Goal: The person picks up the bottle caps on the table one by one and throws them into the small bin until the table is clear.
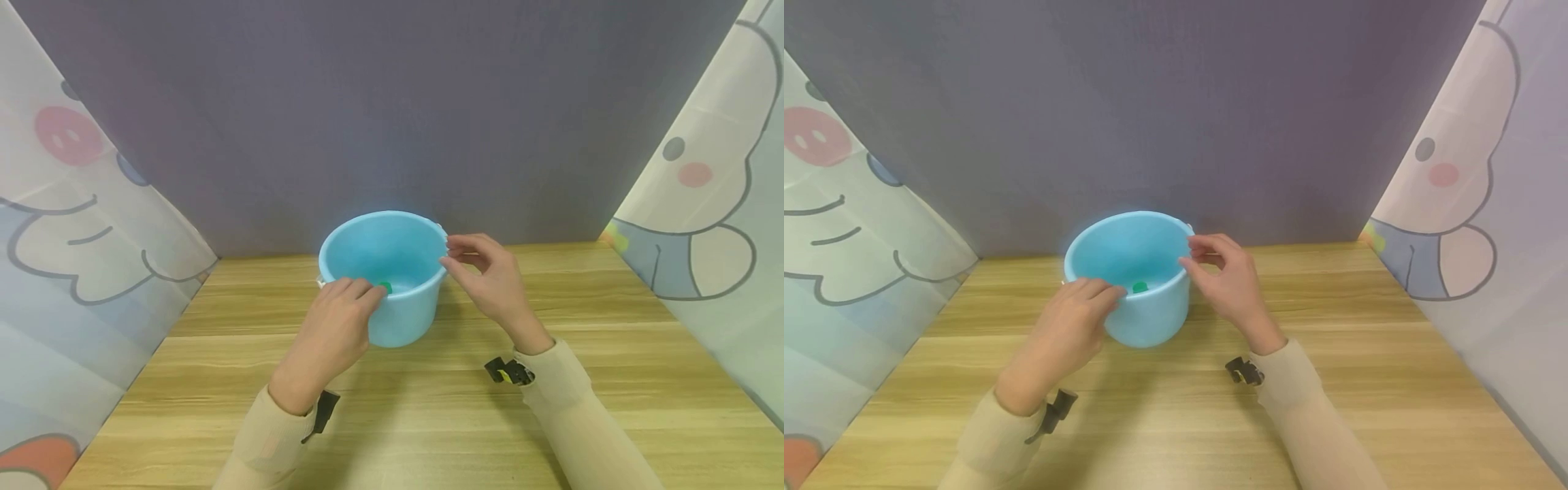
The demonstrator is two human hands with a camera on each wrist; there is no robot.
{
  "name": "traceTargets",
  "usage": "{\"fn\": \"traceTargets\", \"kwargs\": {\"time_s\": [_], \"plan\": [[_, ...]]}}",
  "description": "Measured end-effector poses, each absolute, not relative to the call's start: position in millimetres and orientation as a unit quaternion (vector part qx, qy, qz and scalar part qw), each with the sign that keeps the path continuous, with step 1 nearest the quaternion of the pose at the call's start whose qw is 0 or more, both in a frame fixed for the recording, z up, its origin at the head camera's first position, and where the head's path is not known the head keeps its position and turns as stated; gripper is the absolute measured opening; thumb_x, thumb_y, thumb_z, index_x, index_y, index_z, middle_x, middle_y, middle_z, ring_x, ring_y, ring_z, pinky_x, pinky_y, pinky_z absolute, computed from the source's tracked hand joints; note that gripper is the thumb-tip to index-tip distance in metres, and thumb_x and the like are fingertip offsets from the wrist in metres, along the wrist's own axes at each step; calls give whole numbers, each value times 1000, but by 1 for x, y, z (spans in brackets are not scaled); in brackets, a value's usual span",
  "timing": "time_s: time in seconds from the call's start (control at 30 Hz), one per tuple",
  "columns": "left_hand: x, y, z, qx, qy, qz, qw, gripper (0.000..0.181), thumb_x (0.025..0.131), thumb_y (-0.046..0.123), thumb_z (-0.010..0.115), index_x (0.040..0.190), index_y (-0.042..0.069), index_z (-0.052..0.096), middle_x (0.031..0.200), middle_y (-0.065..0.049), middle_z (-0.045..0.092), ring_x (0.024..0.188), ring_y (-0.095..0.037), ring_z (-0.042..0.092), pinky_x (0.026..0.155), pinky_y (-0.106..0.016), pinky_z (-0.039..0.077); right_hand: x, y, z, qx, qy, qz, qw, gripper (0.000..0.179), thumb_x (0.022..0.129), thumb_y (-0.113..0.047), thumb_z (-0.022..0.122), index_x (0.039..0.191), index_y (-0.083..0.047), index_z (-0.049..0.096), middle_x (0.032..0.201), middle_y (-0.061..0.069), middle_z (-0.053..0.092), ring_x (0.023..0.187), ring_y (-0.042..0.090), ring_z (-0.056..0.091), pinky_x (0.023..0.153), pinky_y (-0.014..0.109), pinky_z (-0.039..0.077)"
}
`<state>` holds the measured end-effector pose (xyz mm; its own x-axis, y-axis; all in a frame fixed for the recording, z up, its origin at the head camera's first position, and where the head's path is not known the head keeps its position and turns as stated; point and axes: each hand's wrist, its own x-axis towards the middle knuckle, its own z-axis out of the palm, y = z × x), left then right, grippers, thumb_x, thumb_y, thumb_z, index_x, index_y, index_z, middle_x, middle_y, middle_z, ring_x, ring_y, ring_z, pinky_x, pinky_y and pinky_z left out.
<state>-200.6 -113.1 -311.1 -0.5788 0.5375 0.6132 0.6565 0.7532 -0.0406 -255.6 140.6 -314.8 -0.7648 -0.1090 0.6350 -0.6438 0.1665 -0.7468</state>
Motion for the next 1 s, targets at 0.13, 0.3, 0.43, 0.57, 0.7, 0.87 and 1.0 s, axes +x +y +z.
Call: {"fn": "traceTargets", "kwargs": {"time_s": [0.13, 0.3, 0.43, 0.57, 0.7, 0.87, 1.0], "plan": [[-201, -113, -311, -337, -885, -93, 307, 46, 69, -20, 68, 108, 5, 71, 96, -7, 70, 87, -27, 62, 80, -40, 51, -257, 142, -315, 261, -732, 586, 231, 30, 86, 7, 75, 116, 9, 68, 112, 27, 65, 100, 26, 64, 90, 28, 56], [-203, -113, -312, -340, -882, -93, 314, 49, 67, -22, 69, 108, 5, 71, 97, -7, 70, 88, -28, 62, 81, -40, 52, -258, 146, -315, 259, -739, 576, 236, 30, 87, 7, 74, 117, 12, 67, 112, 27, 65, 101, 25, 64, 91, 26, 55], [-204, -113, -314, -341, -879, -98, 318, 51, 65, -22, 72, 108, 5, 71, 98, -7, 70, 91, -28, 62, 83, -40, 52, -258, 150, -313, 253, -744, 571, 237, 29, 89, 5, 73, 117, 10, 67, 112, 24, 66, 102, 22, 64, 92, 24, 54], [-206, -112, -315, -346, -877, -108, 316, 53, 65, -23, 72, 109, 5, 72, 100, -7, 71, 94, -28, 63, 86, -41, 53, -259, 154, -312, 246, -742, 575, 241, 28, 89, 5, 73, 117, 9, 68, 112, 22, 67, 102, 18, 64, 92, 23, 54], [-210, -111, -317, -360, -872, -121, 310, 55, 65, -24, 72, 112, 5, 72, 104, -6, 71, 99, -28, 63, 90, -41, 52, -261, 159, -311, 237, -742, 576, 249, 29, 88, 7, 73, 116, 10, 68, 112, 21, 67, 101, 16, 64, 91, 22, 54], [-215, -106, -322, -380, -855, -139, 325, 57, 63, -21, 78, 113, 5, 72, 104, -4, 70, 102, -27, 62, 94, -40, 51, -261, 163, -309, 226, -750, 566, 255, 28, 90, 4, 73, 116, 11, 68, 112, 22, 67, 100, 14, 64, 92, 22, 53], [-218, -100, -327, -384, -841, -146, 351, 58, 65, -24, 72, 115, 5, 73, 105, -5, 70, 104, -28, 61, 94, -40, 52, -261, 167, -308, 224, -756, 556, 264, 28, 90, 4, 72, 117, 11, 68, 111, 23, 67, 98, 11, 65, 92, 23, 54]]}}
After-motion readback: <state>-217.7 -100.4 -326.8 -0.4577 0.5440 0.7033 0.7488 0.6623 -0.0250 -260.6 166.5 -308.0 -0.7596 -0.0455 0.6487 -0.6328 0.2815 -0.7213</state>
